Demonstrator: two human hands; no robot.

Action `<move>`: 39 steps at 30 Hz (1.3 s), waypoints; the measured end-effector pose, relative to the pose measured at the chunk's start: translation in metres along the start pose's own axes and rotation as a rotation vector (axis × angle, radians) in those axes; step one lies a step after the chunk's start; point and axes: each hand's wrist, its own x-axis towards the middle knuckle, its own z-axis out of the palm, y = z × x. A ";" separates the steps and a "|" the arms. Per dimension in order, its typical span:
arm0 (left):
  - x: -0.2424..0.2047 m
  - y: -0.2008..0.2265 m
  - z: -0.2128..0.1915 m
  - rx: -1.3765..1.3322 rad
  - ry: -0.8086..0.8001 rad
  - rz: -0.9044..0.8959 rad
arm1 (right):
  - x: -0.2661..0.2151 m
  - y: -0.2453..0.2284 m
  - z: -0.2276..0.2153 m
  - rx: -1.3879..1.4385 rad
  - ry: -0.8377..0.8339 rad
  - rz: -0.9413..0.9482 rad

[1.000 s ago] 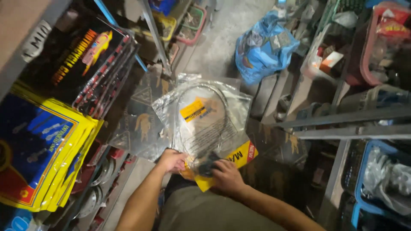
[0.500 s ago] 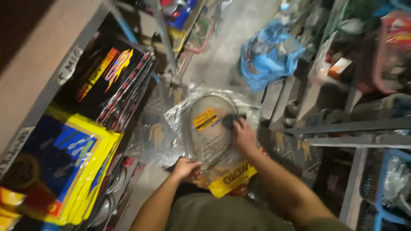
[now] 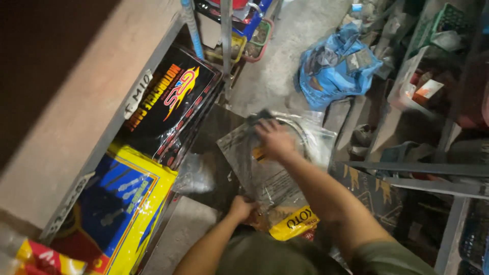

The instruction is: The person repeatedly wipes the surface of a plastic-wrapped motorcycle part using a dark cloth. The person holds the package steady with one hand while scrubbing the plastic with the other, focusing on the same area for the duration of the clip.

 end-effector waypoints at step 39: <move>0.016 -0.017 -0.001 -0.331 -0.062 -0.047 | -0.321 -0.038 0.134 0.157 0.693 -0.206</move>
